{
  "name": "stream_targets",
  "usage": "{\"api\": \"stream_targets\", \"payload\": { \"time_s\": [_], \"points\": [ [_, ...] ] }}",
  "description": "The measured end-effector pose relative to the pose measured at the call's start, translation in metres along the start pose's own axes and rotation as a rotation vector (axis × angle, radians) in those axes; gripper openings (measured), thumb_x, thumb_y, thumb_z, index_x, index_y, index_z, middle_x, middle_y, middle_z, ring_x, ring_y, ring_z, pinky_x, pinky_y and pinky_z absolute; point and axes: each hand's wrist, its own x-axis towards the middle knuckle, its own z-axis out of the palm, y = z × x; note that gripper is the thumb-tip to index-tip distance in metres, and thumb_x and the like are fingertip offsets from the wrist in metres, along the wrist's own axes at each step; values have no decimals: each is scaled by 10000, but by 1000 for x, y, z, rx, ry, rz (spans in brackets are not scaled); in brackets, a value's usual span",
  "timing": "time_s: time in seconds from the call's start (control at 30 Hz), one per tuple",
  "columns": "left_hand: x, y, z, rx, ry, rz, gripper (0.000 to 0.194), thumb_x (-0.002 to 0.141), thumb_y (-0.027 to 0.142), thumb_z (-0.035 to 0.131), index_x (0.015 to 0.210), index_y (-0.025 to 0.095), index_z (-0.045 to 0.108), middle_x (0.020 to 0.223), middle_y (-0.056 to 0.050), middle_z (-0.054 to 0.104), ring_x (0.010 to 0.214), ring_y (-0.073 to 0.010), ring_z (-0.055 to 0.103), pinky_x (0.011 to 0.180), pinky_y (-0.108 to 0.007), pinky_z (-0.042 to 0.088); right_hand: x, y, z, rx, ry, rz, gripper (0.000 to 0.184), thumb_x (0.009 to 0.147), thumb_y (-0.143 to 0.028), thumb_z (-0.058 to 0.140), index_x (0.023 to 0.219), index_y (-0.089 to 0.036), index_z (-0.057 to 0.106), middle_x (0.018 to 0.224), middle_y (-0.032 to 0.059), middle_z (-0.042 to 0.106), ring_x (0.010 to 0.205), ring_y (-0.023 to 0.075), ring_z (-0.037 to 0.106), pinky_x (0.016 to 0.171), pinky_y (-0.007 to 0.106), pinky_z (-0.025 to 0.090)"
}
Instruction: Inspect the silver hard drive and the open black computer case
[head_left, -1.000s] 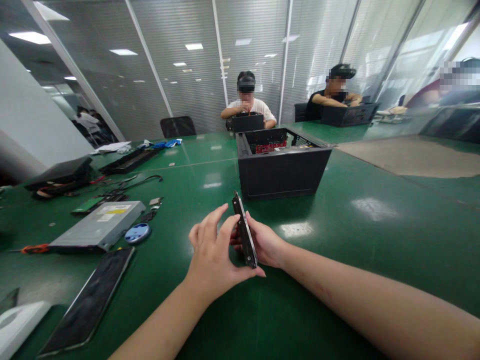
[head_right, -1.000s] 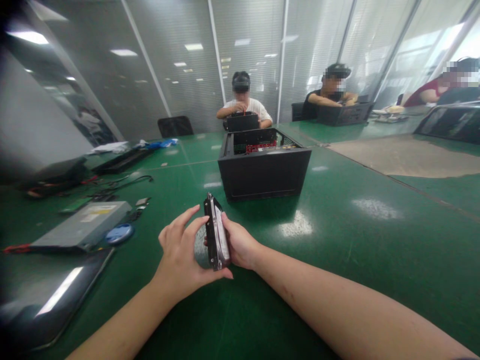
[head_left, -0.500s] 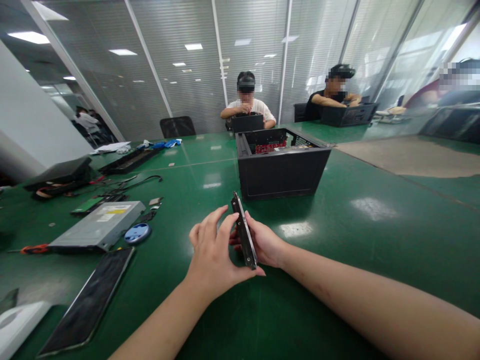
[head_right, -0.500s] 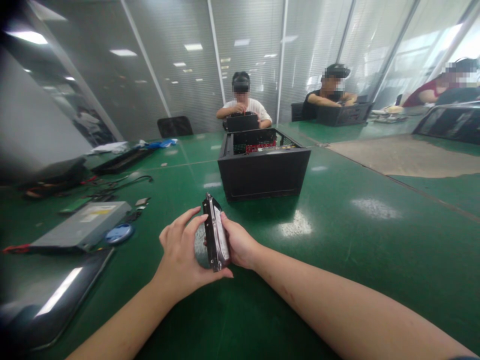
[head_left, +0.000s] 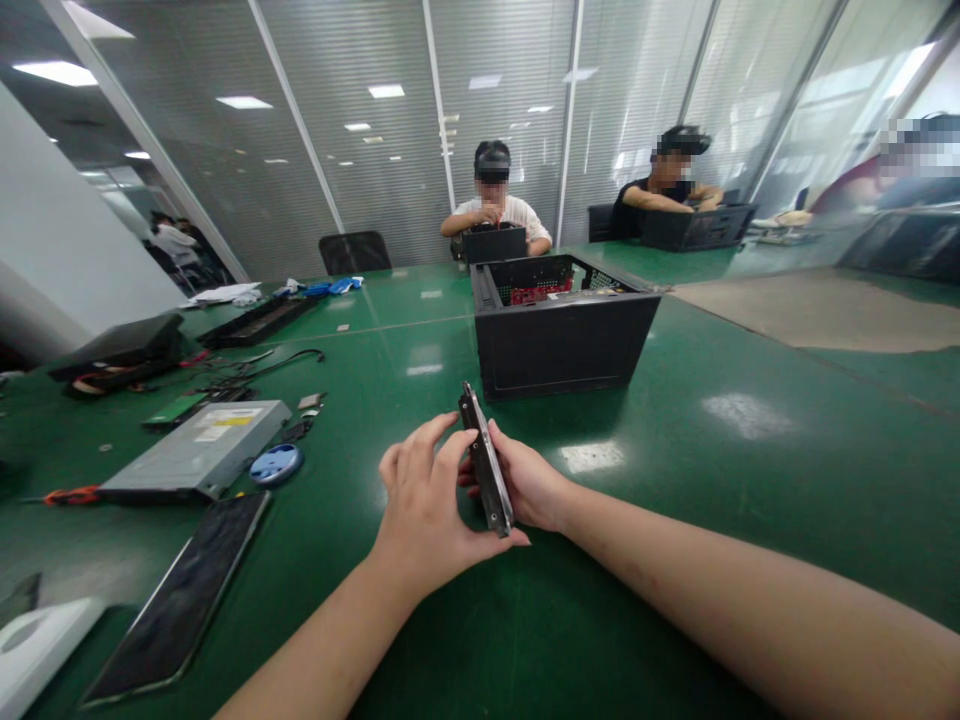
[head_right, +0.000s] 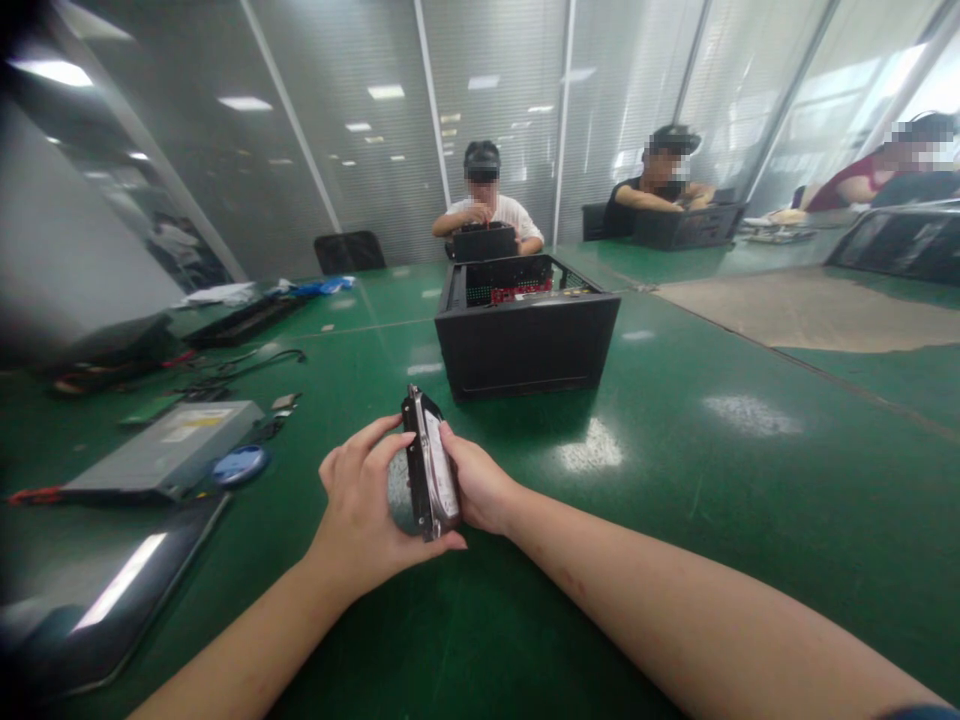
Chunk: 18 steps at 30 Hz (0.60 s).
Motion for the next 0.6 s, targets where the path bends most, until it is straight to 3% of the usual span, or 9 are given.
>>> {"api": "stream_targets", "payload": {
  "time_s": [0.43,0.6],
  "points": [
    [0,-2,0,-36,48,43,914,575,673,781,1278,215,418,1376,-218,462,1257,-405,464,992,-569,363,-1,0,-1,-7,2,2,528,1054,-460,266,962,-120,660,712,76,668,626,160,638,621,254,513],
    [-1,-3,2,-59,106,112,787,646,625,773,1253,234,461,1319,-178,511,1219,-367,502,989,-536,407,3,1,-8,20,-28,34,538,1040,-513,282,961,-135,657,676,51,647,557,149,610,547,248,503]
  ]
}}
